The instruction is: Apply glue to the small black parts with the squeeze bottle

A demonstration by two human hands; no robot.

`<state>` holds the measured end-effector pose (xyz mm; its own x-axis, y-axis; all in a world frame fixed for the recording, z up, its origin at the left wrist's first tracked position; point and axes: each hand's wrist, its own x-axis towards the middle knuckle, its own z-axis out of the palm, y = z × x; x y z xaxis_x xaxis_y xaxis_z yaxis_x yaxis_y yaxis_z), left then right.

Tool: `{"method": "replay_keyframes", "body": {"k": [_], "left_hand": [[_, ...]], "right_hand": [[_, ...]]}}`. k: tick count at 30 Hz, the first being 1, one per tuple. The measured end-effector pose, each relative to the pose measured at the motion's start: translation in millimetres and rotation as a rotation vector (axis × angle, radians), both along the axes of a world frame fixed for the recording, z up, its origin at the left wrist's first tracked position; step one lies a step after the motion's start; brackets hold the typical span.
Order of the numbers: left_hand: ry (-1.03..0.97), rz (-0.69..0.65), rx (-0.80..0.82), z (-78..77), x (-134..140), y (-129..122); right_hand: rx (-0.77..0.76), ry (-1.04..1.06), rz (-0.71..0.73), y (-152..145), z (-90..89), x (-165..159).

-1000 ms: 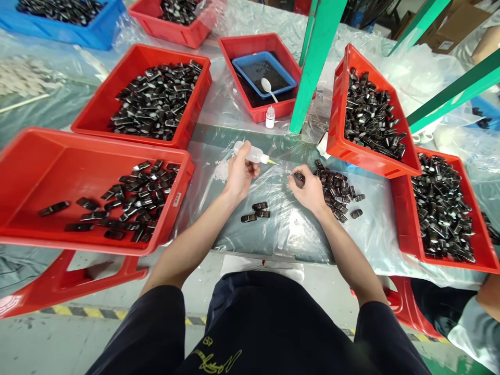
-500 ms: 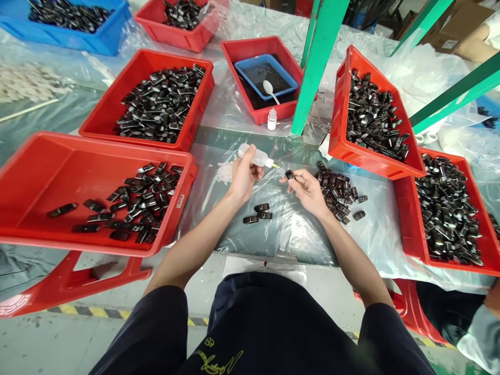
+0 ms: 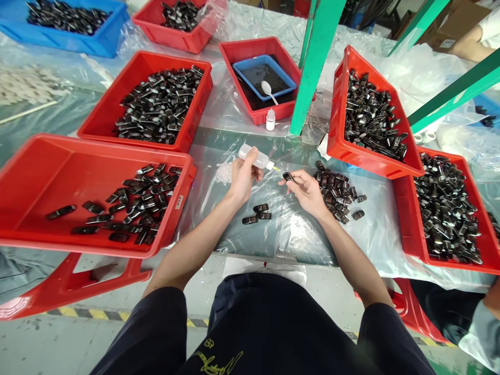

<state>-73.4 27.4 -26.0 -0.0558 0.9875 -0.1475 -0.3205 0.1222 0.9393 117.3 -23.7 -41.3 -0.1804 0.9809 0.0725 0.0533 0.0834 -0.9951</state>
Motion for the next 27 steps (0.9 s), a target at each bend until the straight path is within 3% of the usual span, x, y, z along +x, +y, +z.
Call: {"method": "replay_keyframes", "body": {"k": [17, 27], "left_hand": [[0.082, -0.046, 0.056, 4.2, -0.2, -2.9], [0.098, -0.049, 0.073, -1.6, -2.3, -0.2]], "right_hand": [[0.003, -0.003, 0.031, -0.6, -5.5, 1.5], [-0.003, 0.005, 0.030, -0.9, -4.8, 1.5]]}}
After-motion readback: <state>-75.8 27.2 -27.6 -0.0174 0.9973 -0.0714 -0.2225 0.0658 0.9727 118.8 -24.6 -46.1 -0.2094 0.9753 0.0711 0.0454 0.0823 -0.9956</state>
